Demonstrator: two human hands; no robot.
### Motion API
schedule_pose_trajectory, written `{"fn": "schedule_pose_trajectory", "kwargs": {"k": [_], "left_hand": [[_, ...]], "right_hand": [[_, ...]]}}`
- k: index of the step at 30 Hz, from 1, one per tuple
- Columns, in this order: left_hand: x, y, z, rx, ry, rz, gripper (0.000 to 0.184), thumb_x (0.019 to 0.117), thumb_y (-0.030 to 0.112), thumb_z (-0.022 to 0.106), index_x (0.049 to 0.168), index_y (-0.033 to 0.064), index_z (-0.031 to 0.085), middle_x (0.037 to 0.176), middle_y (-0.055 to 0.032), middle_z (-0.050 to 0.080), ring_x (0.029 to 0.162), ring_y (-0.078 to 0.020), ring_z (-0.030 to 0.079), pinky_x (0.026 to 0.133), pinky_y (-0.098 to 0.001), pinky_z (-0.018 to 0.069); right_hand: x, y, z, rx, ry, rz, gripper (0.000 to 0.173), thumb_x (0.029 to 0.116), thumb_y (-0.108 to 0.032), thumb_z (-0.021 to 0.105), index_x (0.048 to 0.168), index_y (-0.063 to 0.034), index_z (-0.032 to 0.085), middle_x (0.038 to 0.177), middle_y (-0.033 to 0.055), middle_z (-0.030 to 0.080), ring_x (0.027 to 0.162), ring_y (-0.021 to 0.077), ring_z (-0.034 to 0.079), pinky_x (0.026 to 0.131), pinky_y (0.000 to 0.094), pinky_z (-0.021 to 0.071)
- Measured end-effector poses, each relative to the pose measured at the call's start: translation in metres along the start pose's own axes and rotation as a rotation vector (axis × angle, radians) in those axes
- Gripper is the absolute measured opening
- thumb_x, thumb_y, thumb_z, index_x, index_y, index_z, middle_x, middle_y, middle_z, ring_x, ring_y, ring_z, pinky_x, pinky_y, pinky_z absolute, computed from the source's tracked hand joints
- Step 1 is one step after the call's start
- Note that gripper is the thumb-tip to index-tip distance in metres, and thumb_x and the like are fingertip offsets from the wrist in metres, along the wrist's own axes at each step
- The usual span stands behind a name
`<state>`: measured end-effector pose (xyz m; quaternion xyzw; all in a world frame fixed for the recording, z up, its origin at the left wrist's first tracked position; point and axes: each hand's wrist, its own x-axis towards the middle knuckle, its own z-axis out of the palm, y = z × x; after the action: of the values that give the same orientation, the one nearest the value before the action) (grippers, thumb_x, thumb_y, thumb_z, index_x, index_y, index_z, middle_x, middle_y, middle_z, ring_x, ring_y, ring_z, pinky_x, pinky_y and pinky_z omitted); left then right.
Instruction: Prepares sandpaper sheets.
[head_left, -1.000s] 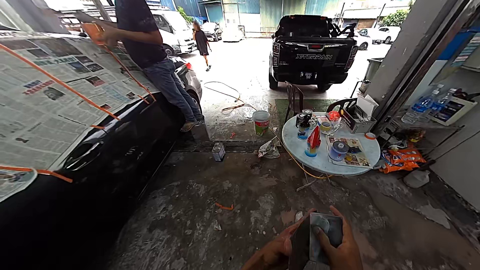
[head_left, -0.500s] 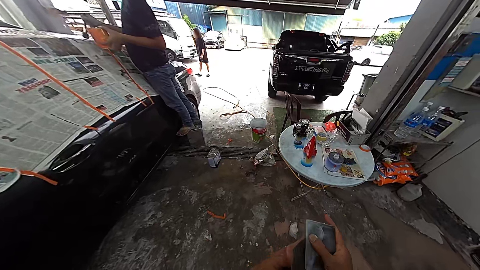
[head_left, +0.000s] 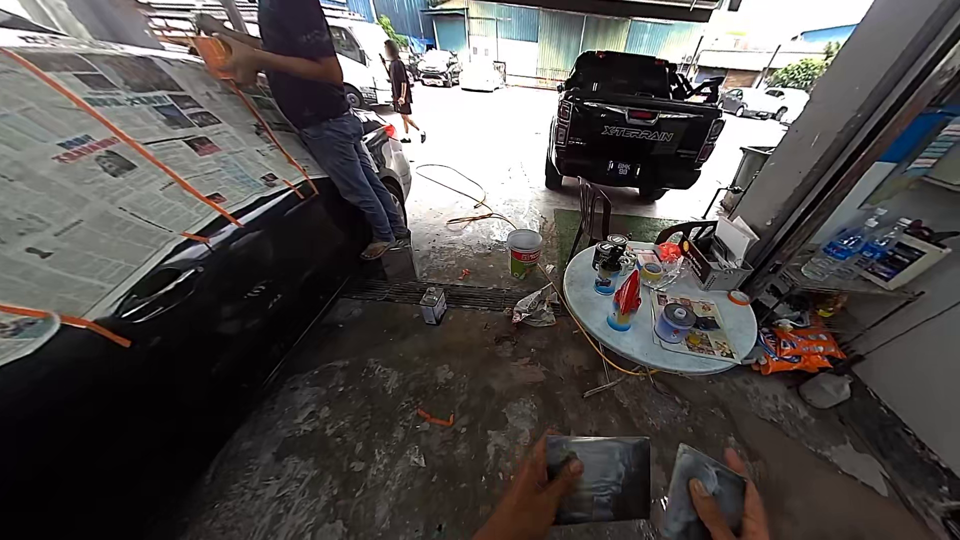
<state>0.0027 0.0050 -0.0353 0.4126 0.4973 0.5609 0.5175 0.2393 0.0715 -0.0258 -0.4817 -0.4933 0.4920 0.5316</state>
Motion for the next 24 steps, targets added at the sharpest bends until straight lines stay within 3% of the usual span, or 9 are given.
{"fn": "schedule_pose_trajectory", "kwargs": {"k": [2, 4, 7, 9, 12, 15, 18, 20, 24], "left_hand": [[-0.006, 0.003, 0.009, 0.198, -0.059, 0.096, 0.034, 0.1048, 0.015, 0.056, 0.131, -0.0055, 0.048, 0.108, -0.0100, 0.068, 0.097, -0.0120, 0.068, 0.091, -0.0334, 0.0571], [-0.007, 0.006, 0.013, 0.495, -0.122, 0.177, 0.034, 0.1051, 0.018, 0.056, 0.127, -0.0082, 0.056, 0.102, -0.0199, 0.069, 0.092, -0.0263, 0.071, 0.086, -0.0455, 0.0575], [-0.001, -0.002, 0.001, 0.758, -0.275, 0.132, 0.033, 0.1062, 0.023, 0.054, 0.127, -0.0016, 0.059, 0.103, -0.0236, 0.069, 0.093, -0.0380, 0.070, 0.084, -0.0564, 0.0554], [0.001, -0.007, -0.007, 0.668, -0.207, 0.059, 0.033, 0.1038, 0.025, 0.060, 0.126, 0.0000, 0.062, 0.099, -0.0195, 0.072, 0.092, -0.0327, 0.072, 0.085, -0.0536, 0.0562], [0.003, -0.006, -0.019, 0.266, -0.050, -0.022, 0.025, 0.0972, 0.020, 0.069, 0.115, 0.0025, 0.069, 0.097, -0.0059, 0.075, 0.089, -0.0137, 0.072, 0.087, -0.0356, 0.0600], [0.008, 0.010, -0.022, 0.045, -0.085, -0.093, 0.027, 0.1003, 0.020, 0.064, 0.122, 0.0039, 0.064, 0.101, -0.0051, 0.074, 0.091, -0.0139, 0.073, 0.087, -0.0341, 0.0605], [0.011, 0.029, -0.011, -0.040, -0.147, -0.087, 0.028, 0.1021, 0.022, 0.062, 0.124, 0.0053, 0.062, 0.103, -0.0060, 0.073, 0.092, -0.0160, 0.072, 0.086, -0.0353, 0.0606], [0.014, 0.038, -0.001, -0.076, -0.166, -0.102, 0.027, 0.1012, 0.022, 0.063, 0.123, 0.0056, 0.063, 0.102, -0.0059, 0.073, 0.091, -0.0161, 0.072, 0.085, -0.0358, 0.0608], [0.017, 0.054, 0.016, 0.040, -0.197, -0.136, 0.020, 0.0988, 0.021, 0.066, 0.113, 0.0068, 0.066, 0.096, -0.0035, 0.072, 0.085, -0.0127, 0.070, 0.081, -0.0339, 0.0593]], "right_hand": [[-0.003, 0.007, 0.015, -0.145, 0.056, 0.026, 0.079, 0.0948, -0.015, 0.067, 0.160, -0.0009, 0.024, 0.151, 0.0244, 0.045, 0.127, 0.0198, 0.058, 0.104, 0.0352, 0.0509], [-0.009, 0.004, 0.032, -0.214, 0.050, -0.004, 0.080, 0.0932, -0.016, 0.068, 0.159, 0.0017, 0.025, 0.150, 0.0286, 0.044, 0.129, 0.0254, 0.056, 0.106, 0.0404, 0.0490], [-0.015, -0.011, 0.043, -0.076, -0.061, -0.072, 0.077, 0.0929, -0.009, 0.066, 0.157, 0.0051, 0.027, 0.142, 0.0245, 0.052, 0.115, 0.0124, 0.064, 0.097, 0.0278, 0.0550], [-0.010, -0.017, 0.034, 0.047, -0.045, -0.083, 0.065, 0.0987, -0.006, 0.055, 0.154, 0.0081, 0.025, 0.136, 0.0199, 0.055, 0.110, 0.0081, 0.065, 0.095, 0.0265, 0.0559], [-0.003, -0.032, 0.014, 0.137, 0.048, -0.090, 0.042, 0.1026, -0.003, 0.050, 0.140, 0.0062, 0.033, 0.112, 0.0060, 0.062, 0.097, 0.0034, 0.068, 0.089, 0.0244, 0.0591], [0.000, -0.047, 0.006, 0.223, 0.099, -0.127, 0.031, 0.1013, 0.000, 0.053, 0.129, -0.0039, 0.039, 0.102, -0.0009, 0.068, 0.089, 0.0067, 0.073, 0.081, 0.0273, 0.0634], [-0.004, -0.055, 0.006, 0.304, 0.054, -0.185, 0.030, 0.1014, 0.000, 0.055, 0.129, -0.0084, 0.046, 0.105, -0.0018, 0.071, 0.094, 0.0099, 0.074, 0.083, 0.0305, 0.0639], [-0.012, -0.054, 0.011, 0.370, -0.012, -0.242, 0.028, 0.0990, 0.000, 0.059, 0.125, -0.0098, 0.059, 0.107, 0.0002, 0.074, 0.097, 0.0132, 0.074, 0.085, 0.0343, 0.0636], [-0.030, -0.051, 0.023, 0.211, -0.251, -0.479, 0.023, 0.1011, -0.007, 0.061, 0.118, -0.0155, 0.074, 0.121, -0.0004, 0.073, 0.115, 0.0140, 0.067, 0.101, 0.0328, 0.0549]]}}
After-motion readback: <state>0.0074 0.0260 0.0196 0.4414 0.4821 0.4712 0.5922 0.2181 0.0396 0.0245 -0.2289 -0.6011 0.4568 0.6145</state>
